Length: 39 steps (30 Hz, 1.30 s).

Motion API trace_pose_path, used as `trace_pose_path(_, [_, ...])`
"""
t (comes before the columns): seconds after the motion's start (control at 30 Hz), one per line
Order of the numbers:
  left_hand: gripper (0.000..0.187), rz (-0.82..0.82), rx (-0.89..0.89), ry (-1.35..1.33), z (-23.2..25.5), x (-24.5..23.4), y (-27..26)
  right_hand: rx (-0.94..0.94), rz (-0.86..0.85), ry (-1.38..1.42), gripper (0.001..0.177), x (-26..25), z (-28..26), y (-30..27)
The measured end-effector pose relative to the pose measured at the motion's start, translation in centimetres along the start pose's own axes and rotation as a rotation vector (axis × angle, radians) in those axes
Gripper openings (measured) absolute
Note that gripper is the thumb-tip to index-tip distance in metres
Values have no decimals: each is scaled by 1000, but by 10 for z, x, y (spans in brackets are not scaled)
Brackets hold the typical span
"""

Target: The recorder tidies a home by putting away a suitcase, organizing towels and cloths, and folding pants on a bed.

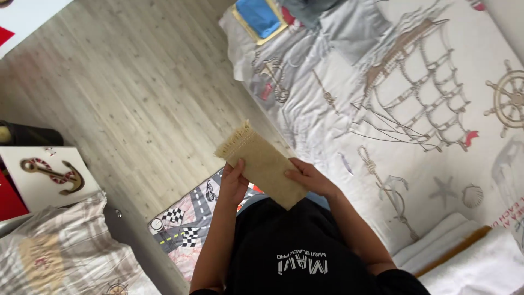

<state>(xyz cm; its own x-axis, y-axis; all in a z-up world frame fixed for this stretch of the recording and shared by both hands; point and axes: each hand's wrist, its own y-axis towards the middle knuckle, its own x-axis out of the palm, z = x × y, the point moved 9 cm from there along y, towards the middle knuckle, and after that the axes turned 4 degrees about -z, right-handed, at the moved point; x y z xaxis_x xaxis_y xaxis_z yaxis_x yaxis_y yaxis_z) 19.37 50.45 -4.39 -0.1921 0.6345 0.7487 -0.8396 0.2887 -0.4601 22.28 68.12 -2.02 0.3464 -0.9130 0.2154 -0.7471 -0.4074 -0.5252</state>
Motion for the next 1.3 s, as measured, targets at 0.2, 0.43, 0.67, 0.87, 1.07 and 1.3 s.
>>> trace_pose_path(0.2, [35,66,126,-128,87,-16,87,-8,-114,-97,48,-8,-55,118])
trace_pose_path(0.43, [35,98,181,-53,226,-13,237,-86,51,262,29,-74,-139,309])
trace_pose_path(0.67, [45,130,113,249,386,-17,353,-165,205,266,36,-117,-299,483])
trace_pose_path(0.87, [51,141,18,273,478,-54,500,-190,199,160,41,-148,-403,651])
trace_pose_path(1.07, [57,207,-187,622,600,14,713,-210,390,244,32,-232,-515,782])
trace_pose_path(1.3, [51,-219,-394,746,629,170,962,-219,788,383,30,-388,-566,852])
